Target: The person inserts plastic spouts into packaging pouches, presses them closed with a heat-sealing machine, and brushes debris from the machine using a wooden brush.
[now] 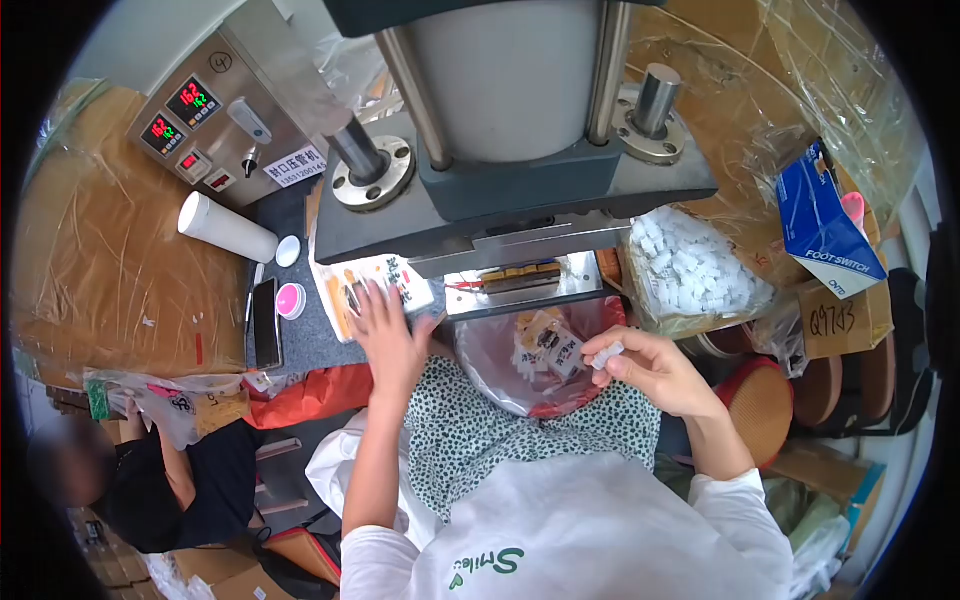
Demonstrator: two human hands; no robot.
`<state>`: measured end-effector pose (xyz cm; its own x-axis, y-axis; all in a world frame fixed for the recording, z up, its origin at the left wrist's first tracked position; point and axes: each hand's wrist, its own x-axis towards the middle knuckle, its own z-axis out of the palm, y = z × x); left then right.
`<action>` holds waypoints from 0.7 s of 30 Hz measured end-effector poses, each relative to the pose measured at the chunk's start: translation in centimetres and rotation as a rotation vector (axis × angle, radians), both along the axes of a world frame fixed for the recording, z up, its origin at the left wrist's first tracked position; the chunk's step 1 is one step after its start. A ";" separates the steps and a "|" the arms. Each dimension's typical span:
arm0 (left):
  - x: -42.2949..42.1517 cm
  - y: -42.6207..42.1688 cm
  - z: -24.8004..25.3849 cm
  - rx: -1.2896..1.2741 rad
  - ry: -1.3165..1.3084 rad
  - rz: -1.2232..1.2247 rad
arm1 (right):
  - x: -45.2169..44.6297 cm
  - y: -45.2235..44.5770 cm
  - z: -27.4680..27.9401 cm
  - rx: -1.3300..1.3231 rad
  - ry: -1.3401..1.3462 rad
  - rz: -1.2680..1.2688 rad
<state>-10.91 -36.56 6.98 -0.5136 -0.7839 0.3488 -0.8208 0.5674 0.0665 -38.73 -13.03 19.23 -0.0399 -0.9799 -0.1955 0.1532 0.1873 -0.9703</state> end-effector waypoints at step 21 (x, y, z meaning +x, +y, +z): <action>1.9 3.8 -0.9 -0.007 0.160 -0.087 | 1.7 -3.1 11.3 -0.682 0.609 -0.031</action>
